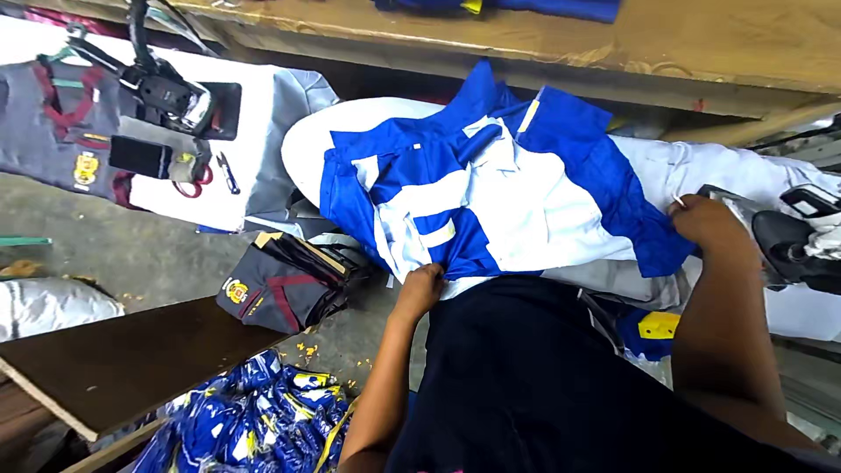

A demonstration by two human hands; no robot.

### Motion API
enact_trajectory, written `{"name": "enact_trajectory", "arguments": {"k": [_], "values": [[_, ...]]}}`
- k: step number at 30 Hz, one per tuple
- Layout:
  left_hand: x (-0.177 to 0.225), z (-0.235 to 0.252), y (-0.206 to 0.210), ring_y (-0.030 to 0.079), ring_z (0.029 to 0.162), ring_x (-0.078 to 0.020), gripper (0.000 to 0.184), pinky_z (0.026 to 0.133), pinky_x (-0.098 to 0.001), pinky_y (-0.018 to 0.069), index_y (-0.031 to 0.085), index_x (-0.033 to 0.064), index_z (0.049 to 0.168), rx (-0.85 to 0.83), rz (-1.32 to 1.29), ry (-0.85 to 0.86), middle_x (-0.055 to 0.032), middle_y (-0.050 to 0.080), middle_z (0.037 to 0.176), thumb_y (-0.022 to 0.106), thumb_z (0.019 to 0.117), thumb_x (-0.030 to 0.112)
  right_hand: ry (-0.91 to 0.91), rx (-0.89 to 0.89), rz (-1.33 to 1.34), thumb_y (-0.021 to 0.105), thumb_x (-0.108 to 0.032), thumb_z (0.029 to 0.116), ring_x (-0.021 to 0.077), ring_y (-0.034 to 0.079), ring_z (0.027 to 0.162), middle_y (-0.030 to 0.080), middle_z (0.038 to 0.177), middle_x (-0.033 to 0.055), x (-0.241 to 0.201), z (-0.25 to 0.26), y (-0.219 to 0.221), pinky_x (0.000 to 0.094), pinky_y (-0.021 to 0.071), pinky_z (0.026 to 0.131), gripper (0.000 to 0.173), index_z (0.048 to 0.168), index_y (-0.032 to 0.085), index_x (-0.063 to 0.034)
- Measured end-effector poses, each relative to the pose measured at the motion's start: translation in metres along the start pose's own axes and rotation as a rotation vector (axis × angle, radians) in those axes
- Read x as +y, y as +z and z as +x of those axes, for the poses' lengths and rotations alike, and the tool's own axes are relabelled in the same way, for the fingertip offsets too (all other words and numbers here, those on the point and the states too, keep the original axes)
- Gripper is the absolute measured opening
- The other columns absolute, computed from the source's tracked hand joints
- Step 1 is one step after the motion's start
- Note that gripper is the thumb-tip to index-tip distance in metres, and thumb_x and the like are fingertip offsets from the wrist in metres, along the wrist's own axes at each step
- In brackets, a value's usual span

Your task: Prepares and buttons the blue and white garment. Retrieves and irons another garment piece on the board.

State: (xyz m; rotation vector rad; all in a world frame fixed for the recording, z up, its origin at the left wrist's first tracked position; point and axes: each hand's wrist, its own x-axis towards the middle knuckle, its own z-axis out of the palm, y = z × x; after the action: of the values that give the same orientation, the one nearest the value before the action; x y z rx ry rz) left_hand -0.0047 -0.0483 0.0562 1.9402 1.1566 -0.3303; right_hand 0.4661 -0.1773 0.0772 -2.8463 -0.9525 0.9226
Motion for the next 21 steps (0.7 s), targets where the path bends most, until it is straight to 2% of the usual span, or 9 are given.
{"name": "enact_trajectory", "arguments": {"k": [3,6,8,11,13,16,18,21], "values": [[-0.003,-0.002,0.002,0.063,0.119,-0.0406,0.029,0.107,-0.0607,0.043,0.068,-0.0059,0.119,0.019,-0.017,0.012,-0.0258,0.068,0.12,0.06,0.1016,0.016,-0.066,0.034,-0.016,0.042,-0.021,0.112,0.0624,0.055,0.12,0.06,0.122,0.0427,-0.033,-0.012,-0.011,0.0802,0.0376,0.094,0.038,0.128,0.06,0.0084],[-0.004,-0.005,0.003,0.064,0.118,-0.0421,0.028,0.106,-0.061,0.0436,0.068,-0.006,0.119,0.052,-0.022,0.031,-0.0266,0.068,0.118,0.057,0.1025,0.014,-0.271,0.088,0.055,0.042,-0.013,0.111,0.0578,0.055,0.124,0.06,0.13,0.0373,-0.06,-0.017,-0.003,0.0773,0.0384,0.099,0.035,0.134,0.061,0.0042],[-0.004,-0.006,0.005,0.063,0.118,-0.0422,0.028,0.106,-0.061,0.0434,0.068,-0.006,0.119,0.06,-0.023,0.035,-0.0267,0.068,0.118,0.056,0.1027,0.013,-0.44,0.14,0.141,0.045,-0.009,0.1091,0.053,0.054,0.128,0.059,0.134,0.0344,-0.076,-0.015,0.01,0.0701,0.0391,0.106,0.033,0.133,0.063,0.0043],[-0.002,-0.006,0.007,0.063,0.119,-0.0419,0.029,0.106,-0.0608,0.0435,0.068,-0.0056,0.121,0.054,-0.016,0.022,-0.0265,0.068,0.12,0.056,0.1029,0.013,-0.603,0.146,0.205,0.052,-0.007,0.1063,0.0466,0.056,0.129,0.058,0.138,0.0314,-0.1,-0.01,0.032,0.0608,0.0426,0.108,0.03,0.13,0.067,0.0041],[-0.001,-0.007,0.007,0.062,0.121,-0.0422,0.03,0.107,-0.0608,0.0426,0.067,-0.0055,0.124,0.034,-0.01,-0.001,-0.0268,0.067,0.122,0.056,0.1033,0.013,-0.62,0.089,0.197,0.059,-0.009,0.1036,0.0455,0.055,0.131,0.055,0.141,0.031,-0.116,-0.008,0.046,0.0596,0.0434,0.109,0.03,0.13,0.067,0.0028],[0.001,-0.008,0.006,0.063,0.12,-0.0422,0.029,0.106,-0.0615,0.0431,0.066,-0.0056,0.124,0.024,-0.009,-0.009,-0.027,0.067,0.123,0.056,0.103,0.012,-0.558,-0.003,0.127,0.068,-0.015,0.0997,0.0489,0.056,0.128,0.051,0.147,0.0295,-0.124,0.004,0.068,0.0666,0.0454,0.102,0.036,0.133,0.067,-0.0024],[0.001,-0.007,0.007,0.063,0.119,-0.0418,0.029,0.106,-0.0608,0.0443,0.066,-0.0055,0.125,0.046,-0.016,-0.006,-0.0267,0.067,0.122,0.056,0.1025,0.011,-0.511,-0.002,0.093,0.069,-0.016,0.0988,0.0508,0.059,0.122,0.049,0.15,0.0281,-0.124,0.012,0.08,0.0695,0.0478,0.096,0.036,0.133,0.067,-0.0048],[0.001,-0.008,0.008,0.063,0.123,-0.0394,0.037,0.108,-0.0568,0.0458,0.059,-0.0022,0.138,0.076,-0.066,-0.028,-0.0254,0.066,0.13,0.054,0.1031,0.009,-0.444,0.047,0.058,0.064,-0.013,0.0998,0.0507,0.064,0.111,0.053,0.145,0.0276,-0.124,0.01,0.091,0.0692,0.0513,0.087,0.033,0.132,0.067,-0.0052]]}}
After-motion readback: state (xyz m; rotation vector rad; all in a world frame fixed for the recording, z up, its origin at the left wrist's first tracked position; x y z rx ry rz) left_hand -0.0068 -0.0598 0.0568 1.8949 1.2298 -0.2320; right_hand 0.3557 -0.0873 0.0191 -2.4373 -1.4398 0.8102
